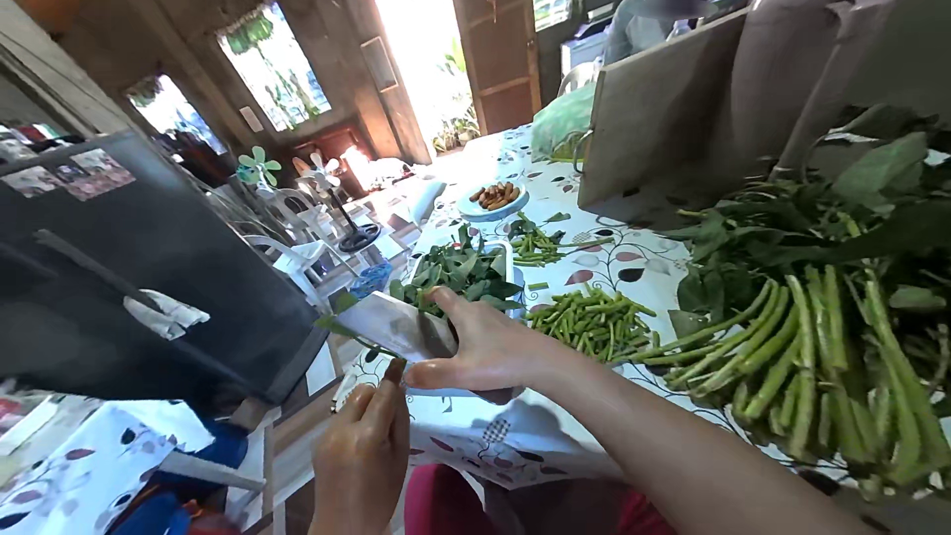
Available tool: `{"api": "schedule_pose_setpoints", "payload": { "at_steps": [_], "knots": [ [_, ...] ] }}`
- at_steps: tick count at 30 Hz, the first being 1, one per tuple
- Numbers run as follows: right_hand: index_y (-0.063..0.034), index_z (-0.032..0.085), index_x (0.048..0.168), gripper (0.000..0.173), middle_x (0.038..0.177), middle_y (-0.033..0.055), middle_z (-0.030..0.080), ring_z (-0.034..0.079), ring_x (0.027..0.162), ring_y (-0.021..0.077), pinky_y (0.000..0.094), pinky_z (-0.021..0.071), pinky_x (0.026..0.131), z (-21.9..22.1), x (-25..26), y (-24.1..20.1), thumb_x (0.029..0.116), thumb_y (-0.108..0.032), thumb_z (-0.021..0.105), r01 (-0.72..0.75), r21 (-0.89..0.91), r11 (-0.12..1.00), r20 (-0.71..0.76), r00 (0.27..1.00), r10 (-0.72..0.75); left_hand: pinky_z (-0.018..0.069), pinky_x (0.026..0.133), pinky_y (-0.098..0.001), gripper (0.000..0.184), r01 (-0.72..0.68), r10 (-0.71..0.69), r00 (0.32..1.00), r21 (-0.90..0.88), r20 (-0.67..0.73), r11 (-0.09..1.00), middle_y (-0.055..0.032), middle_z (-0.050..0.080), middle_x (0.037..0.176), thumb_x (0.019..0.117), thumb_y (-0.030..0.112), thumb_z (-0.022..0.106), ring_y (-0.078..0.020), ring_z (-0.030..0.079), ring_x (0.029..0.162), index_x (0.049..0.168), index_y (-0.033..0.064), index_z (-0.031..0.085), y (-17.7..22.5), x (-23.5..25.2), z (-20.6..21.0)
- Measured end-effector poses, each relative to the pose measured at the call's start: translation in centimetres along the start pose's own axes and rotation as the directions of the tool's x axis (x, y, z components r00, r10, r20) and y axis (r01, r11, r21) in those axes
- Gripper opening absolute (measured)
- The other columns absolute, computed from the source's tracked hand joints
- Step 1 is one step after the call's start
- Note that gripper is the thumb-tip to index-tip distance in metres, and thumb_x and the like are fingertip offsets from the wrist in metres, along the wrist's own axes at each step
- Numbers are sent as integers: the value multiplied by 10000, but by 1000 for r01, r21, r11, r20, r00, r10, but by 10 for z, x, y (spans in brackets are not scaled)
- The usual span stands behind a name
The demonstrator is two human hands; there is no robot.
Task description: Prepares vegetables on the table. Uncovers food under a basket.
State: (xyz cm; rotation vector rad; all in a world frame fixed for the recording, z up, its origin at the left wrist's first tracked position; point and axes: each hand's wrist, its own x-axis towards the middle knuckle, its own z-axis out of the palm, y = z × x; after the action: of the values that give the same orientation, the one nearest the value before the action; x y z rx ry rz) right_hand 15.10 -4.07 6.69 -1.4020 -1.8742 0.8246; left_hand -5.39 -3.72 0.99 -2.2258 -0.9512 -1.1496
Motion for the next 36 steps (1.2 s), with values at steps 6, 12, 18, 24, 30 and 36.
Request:
{"api": "schedule_pose_setpoints", "payload": {
  "at_steps": [6,12,18,24,30,36],
  "knots": [
    [-86,424,1464,727,1099,150,653,648,948,229,442,538,820,-9,0,1,918,-479,699,17,128,992,79,997,-28,479,497,-306,271,40,-41,997,13,64,999,-127,621,694,951,101,538,-206,583,551,1015,-12,775,-13,5,-23],
    [-136,517,1018,362,605,-42,455,388,426,25,180,347,393,-65,26,19,1044,-492,453,-3,387,922,0,1000,3,474,624,-224,318,156,-158,987,-49,-34,986,-181,669,767,987,108,539,-141,572,628,1153,-92,722,-23,-1,-46],
    [-148,505,893,450,577,-31,486,448,368,29,173,426,349,-89,66,19,1047,-528,320,-178,651,738,393,911,-127,447,569,-219,324,262,-271,961,-123,-64,957,-129,642,726,998,132,531,-93,530,581,1166,-73,717,-41,9,3],
    [-150,582,1040,485,619,-17,488,425,411,35,182,378,368,-91,73,32,978,-626,510,-458,346,819,313,879,360,417,527,-220,337,696,-658,702,-457,273,553,-7,560,717,965,156,680,-35,460,543,1239,-34,631,-49,29,43],
    [-142,547,950,452,594,-47,461,430,396,-7,138,395,376,-104,58,43,1035,-564,413,-373,389,843,439,879,187,394,504,-190,117,713,-641,686,-493,344,498,54,541,631,930,144,714,1,446,504,896,33,694,-35,38,82],
    [-151,496,799,579,562,-49,463,442,389,13,162,416,372,-69,52,73,997,-680,369,-328,641,693,295,940,172,545,874,-487,290,650,-513,693,-132,507,748,-172,711,1019,953,172,700,-295,690,948,1168,-21,682,-25,60,91]
  ]
}}
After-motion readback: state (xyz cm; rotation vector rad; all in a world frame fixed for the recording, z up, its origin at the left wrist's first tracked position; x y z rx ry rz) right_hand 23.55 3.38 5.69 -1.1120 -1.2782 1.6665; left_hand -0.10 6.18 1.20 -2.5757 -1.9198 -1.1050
